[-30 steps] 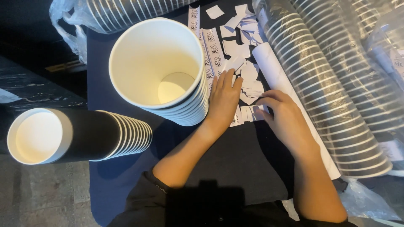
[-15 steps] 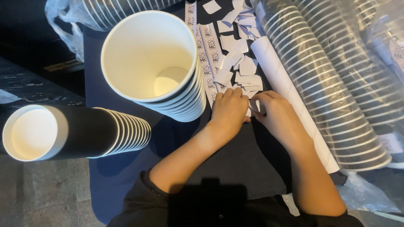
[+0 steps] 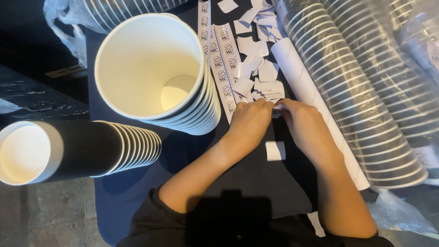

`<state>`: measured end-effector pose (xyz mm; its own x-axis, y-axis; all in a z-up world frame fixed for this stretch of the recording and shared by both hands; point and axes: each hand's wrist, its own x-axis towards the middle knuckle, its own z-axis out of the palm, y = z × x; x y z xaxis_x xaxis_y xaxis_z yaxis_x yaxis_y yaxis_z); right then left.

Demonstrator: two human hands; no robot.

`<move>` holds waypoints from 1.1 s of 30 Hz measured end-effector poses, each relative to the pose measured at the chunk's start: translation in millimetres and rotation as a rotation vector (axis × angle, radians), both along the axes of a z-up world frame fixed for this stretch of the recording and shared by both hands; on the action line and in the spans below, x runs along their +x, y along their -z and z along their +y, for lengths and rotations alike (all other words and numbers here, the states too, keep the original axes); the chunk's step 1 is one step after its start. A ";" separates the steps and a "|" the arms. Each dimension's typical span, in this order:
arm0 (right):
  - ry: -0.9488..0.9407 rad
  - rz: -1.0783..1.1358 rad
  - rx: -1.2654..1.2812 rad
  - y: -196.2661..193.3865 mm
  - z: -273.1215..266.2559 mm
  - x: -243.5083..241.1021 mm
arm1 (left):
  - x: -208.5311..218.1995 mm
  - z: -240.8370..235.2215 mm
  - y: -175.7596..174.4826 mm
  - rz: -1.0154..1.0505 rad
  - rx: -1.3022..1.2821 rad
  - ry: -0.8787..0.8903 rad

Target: Peeling small adhesive labels from a strip and applying them to the side of paper coffee cups.

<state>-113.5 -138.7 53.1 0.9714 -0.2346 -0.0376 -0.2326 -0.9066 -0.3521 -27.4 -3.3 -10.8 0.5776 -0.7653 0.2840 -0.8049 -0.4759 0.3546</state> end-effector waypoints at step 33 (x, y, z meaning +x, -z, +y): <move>0.057 -0.158 0.213 -34.0 18.5 -53.6 | -76.0 46.1 11.3 -0.489 -0.152 0.124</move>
